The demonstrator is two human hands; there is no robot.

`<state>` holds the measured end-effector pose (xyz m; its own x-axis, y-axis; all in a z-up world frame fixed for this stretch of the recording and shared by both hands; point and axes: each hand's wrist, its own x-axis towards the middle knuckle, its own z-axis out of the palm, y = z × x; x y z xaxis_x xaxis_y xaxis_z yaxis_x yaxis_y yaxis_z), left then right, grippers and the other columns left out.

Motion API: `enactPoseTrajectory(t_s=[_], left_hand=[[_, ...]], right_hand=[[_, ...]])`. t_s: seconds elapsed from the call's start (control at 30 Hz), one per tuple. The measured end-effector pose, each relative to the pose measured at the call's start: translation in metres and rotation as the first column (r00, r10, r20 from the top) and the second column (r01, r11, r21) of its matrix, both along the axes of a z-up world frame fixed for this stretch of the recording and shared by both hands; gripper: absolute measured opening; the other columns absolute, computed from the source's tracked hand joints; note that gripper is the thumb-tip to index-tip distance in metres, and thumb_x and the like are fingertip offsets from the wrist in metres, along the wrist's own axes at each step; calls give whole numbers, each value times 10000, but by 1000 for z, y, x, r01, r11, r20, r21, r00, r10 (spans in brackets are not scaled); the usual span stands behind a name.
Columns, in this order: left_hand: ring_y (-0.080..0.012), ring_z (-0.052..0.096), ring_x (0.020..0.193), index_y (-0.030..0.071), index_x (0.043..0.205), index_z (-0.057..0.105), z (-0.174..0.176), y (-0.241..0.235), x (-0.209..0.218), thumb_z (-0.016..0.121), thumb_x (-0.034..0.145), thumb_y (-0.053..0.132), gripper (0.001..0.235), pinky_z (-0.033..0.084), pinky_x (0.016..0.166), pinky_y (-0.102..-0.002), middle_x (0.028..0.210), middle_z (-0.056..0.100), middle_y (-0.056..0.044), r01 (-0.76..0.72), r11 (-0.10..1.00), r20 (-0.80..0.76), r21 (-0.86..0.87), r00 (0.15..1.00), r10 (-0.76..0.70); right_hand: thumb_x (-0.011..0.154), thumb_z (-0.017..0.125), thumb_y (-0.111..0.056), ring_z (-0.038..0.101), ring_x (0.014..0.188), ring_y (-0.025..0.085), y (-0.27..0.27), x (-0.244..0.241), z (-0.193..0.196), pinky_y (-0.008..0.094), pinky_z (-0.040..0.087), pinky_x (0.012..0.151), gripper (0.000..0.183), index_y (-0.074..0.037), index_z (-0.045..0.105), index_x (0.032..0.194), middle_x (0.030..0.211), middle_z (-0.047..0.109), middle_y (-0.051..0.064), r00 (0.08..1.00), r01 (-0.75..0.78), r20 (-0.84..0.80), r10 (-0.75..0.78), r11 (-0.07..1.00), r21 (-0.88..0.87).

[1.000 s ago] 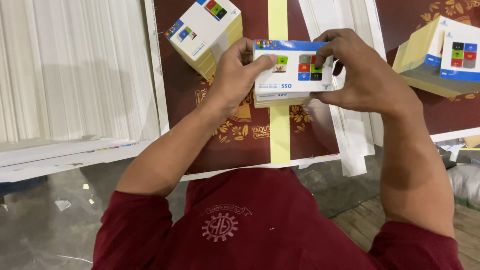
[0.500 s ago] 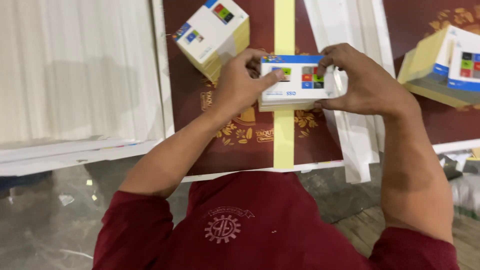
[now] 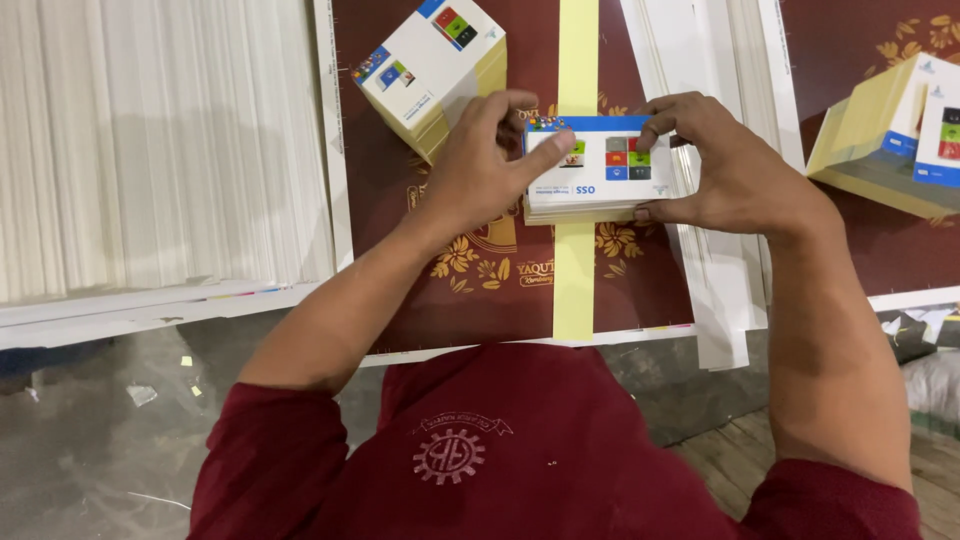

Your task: Bundling small printed cardstock labels using paper strips and stacking them on a workbench.

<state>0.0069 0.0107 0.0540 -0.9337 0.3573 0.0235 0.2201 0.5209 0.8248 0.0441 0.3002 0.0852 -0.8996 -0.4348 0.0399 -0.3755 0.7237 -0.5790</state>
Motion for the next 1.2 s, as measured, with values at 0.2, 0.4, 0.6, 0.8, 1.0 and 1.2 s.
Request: enactPoseTrajectory(t_s=[0.2, 0.4, 0.6, 0.8, 1.0, 1.2], left_hand=[[-448, 453, 1330, -62, 1484, 299, 24, -2, 1, 1046, 467, 542, 1400, 400, 1069, -565, 1442, 416, -289, 279, 906, -408, -320, 822, -397], [-369, 549, 1268, -59, 1515, 311, 30, 6, 5, 978, 545, 206, 1207, 476, 1100, -441, 1305, 560, -205, 316, 888, -290, -333, 862, -415], [-372, 560, 1228, -56, 1484, 337, 30, 6, 4, 991, 514, 182, 1194, 486, 1062, -453, 1263, 578, -199, 322, 885, -301, -336, 853, -425], [-378, 469, 1323, 31, 1636, 88, 54, 11, 11, 1016, 452, 345, 1537, 371, 1124, -476, 1414, 437, -213, 342, 872, -6, -350, 930, -368], [-403, 191, 1577, -69, 1629, 164, 10, 0, 23, 496, 979, 645, 1022, 107, 1247, -525, 1658, 280, -342, -91, 723, 390, 684, 884, -257], [-379, 136, 1564, 3, 1606, -74, 16, 15, 25, 383, 973, 591, 978, 128, 1261, -551, 1657, 53, -276, -354, 692, 666, 629, 705, -245]], right_hand=[[577, 929, -152, 515, 1347, 353, -11, 3, 12, 432, 473, 1106, 813, -42, 513, 1267, 1488, 476, 164, 996, -63, -60, 66, 997, 50], [600, 928, -139, 583, 1227, 352, -21, 1, 21, 431, 497, 1051, 899, -55, 495, 1384, 1350, 546, 161, 992, 64, 96, -86, 975, 212], [588, 944, -154, 580, 1265, 343, -23, 3, 23, 443, 497, 1043, 858, -103, 539, 1344, 1335, 594, 140, 986, 102, 114, -121, 982, 159], [571, 957, -186, 478, 1394, 344, -19, 11, 20, 451, 419, 1148, 1015, -113, 428, 1434, 1520, 444, 157, 989, 63, 131, -68, 997, 39], [942, 529, -539, 191, 1581, 355, 6, 24, -14, 507, 215, 1258, 990, -23, 107, 1673, 1708, 192, 211, 936, 276, 349, -40, 696, -663], [1040, 116, -593, 467, 1453, 303, -30, 22, -10, 492, 352, 1139, 847, 29, 350, 1565, 1588, 500, 207, 724, 579, 689, -1, 544, -608]])
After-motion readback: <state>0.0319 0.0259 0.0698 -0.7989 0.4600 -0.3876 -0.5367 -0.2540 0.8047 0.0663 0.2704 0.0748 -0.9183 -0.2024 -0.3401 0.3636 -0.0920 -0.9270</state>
